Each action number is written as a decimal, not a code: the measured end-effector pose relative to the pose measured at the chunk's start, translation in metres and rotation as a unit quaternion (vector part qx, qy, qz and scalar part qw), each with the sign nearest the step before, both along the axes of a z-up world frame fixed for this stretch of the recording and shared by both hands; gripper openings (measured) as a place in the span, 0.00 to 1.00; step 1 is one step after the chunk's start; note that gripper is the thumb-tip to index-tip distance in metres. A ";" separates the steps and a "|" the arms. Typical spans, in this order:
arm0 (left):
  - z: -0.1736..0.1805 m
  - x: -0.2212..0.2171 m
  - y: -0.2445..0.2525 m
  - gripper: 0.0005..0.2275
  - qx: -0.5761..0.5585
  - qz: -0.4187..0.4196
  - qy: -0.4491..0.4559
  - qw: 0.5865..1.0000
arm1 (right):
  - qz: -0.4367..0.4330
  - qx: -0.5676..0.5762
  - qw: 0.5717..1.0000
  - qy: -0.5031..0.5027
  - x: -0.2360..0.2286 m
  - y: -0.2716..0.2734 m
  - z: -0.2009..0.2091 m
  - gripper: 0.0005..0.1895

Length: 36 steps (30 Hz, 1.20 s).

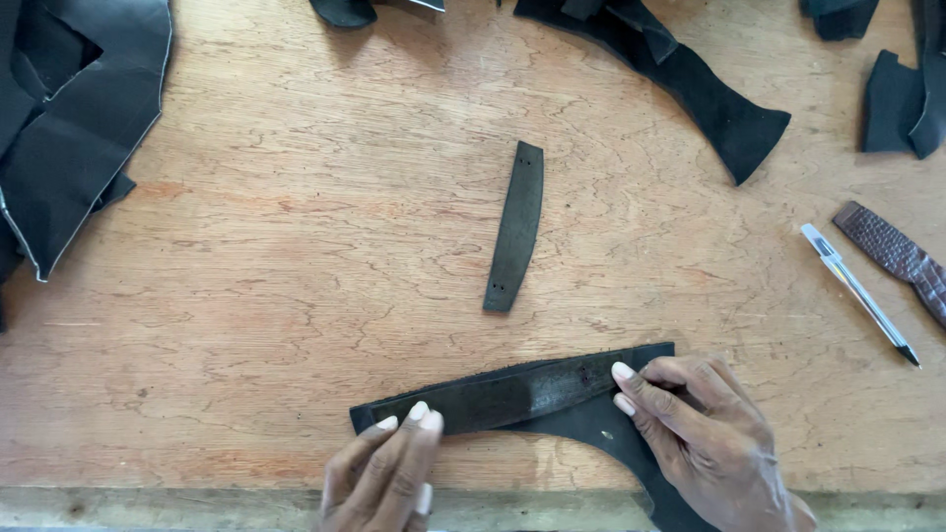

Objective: The person marks several leather pieces with a pen and handles various scraps of black leather on a wooden workbench.

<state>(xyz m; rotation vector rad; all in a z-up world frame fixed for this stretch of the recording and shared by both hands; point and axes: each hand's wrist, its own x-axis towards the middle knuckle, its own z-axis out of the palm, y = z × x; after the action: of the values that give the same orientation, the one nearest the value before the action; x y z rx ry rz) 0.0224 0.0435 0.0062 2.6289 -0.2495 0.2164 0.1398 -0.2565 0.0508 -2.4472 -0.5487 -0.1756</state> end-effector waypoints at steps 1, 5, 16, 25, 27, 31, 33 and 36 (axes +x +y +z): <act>0.003 0.001 0.001 0.22 -0.035 0.021 0.011 0.999 | 0.003 0.012 1.000 -0.003 0.001 0.000 0.000 0.17; 0.020 0.006 0.002 0.26 -0.175 0.073 0.030 0.981 | 0.005 0.025 1.000 -0.012 0.001 -0.001 0.000 0.15; 0.047 0.016 -0.017 0.29 -0.155 0.129 -0.014 0.979 | -0.032 -0.069 0.996 0.035 -0.007 0.000 0.000 0.13; 0.035 0.018 -0.041 0.34 -0.157 0.304 -0.106 0.934 | 0.021 -0.002 1.000 -0.006 0.002 -0.026 -0.040 0.15; 0.032 0.017 -0.040 0.34 -0.190 0.315 -0.103 0.924 | 0.019 0.015 1.000 -0.001 0.001 -0.030 -0.054 0.15; 0.024 0.015 -0.035 0.34 -0.192 0.301 -0.117 0.926 | 0.031 0.034 0.999 -0.015 0.006 -0.040 -0.074 0.14; 0.020 0.013 -0.035 0.34 -0.192 0.298 -0.120 0.927 | 0.038 0.038 0.998 -0.013 0.005 -0.044 -0.077 0.14; 0.018 0.011 -0.033 0.32 -0.188 0.286 -0.115 0.933 | 0.008 0.052 0.998 0.026 0.000 -0.044 -0.079 0.12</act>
<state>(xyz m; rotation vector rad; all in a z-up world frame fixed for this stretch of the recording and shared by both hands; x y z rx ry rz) 0.0331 0.0102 0.0237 2.2233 0.4520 0.6945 0.1395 -0.3008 -0.0278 -2.3387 -0.5224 -0.1311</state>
